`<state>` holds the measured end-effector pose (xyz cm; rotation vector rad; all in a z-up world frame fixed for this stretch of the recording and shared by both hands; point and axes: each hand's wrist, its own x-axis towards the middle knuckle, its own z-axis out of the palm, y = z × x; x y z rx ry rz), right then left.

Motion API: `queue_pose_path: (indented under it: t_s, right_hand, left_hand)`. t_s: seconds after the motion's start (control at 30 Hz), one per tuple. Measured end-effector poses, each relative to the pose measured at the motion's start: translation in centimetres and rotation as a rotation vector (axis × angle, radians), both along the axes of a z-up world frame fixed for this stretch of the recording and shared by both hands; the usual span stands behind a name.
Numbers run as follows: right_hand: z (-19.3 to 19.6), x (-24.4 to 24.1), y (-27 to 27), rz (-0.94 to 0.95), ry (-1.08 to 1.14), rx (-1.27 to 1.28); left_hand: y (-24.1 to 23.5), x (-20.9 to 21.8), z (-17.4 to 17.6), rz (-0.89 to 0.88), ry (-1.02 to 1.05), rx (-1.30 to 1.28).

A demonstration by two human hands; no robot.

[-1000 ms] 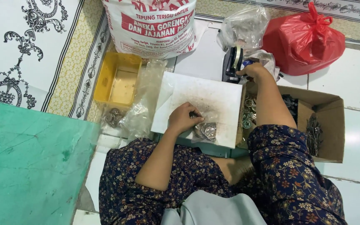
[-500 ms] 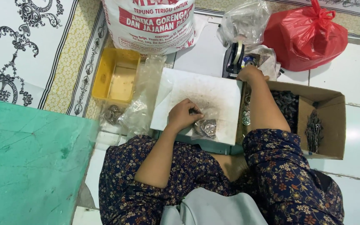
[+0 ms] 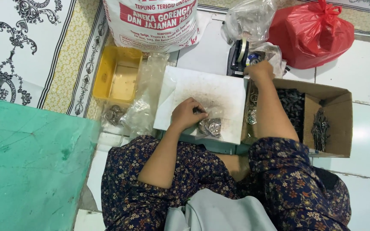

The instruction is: The person sits on the floor and assembles small metal components by hand. They pick up circular metal pieces and fasteners from a cardboard box, attach them together, and place the assembled units into a small plastic bag on a white tray.

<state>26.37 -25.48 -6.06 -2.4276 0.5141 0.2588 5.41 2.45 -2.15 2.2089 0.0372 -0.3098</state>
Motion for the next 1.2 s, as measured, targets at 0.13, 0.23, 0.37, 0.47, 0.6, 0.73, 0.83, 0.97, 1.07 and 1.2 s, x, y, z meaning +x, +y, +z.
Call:
queue_pose_path:
  t_s: [0.13, 0.23, 0.37, 0.47, 0.6, 0.73, 0.83, 0.97, 1.07, 1.2]
  right_hand:
    - [-1.9, -0.4, -1.3, -0.062, -0.229, -0.020]
    - [4.1, -6.9, 2.1, 0.070, -0.287, 0.285]
    - [9.9, -15.5, 6.5, 0.397, -0.174, 0.434]
    - [9.9, -18.5, 8.0, 0.445, -0.036, 0.492]
    - [6.6, -19.4, 8.2, 0.459, -0.039, 0.346]
    - [5.3, -20.0, 8.0, 0.473, -0.064, 0.229]
    - [4.0, -20.1, 7.9, 0.460, -0.047, 0.213]
    - [4.1, -19.7, 7.7, 0.489, -0.101, 0.039]
    - [4.8, -19.9, 8.1, 0.518, -0.179, -0.072]
    - [6.9, -20.3, 8.8, 0.508, -0.208, -0.091]
  left_hand:
    - [0.0, -0.1, 0.6, -0.005, -0.006, 0.000]
    - [0.0, -0.2, 0.4, 0.000, -0.017, -0.015]
    - [0.1, -0.3, -0.1, 0.002, -0.009, -0.033]
    - [-0.2, -0.2, -0.9, 0.008, -0.016, -0.021]
    - [-0.1, -0.1, -2.6, 0.011, -0.061, -0.024]
    - [-0.1, 0.0, -2.4, 0.009, -0.046, -0.010]
    - [-0.2, 0.0, -2.9, 0.024, -0.042, -0.020]
    - [-0.2, 0.0, -2.8, 0.021, -0.045, -0.012]
    - [-0.2, -0.2, -2.4, 0.016, -0.049, -0.011]
    - [-0.1, -0.2, -2.0, 0.005, -0.050, 0.000]
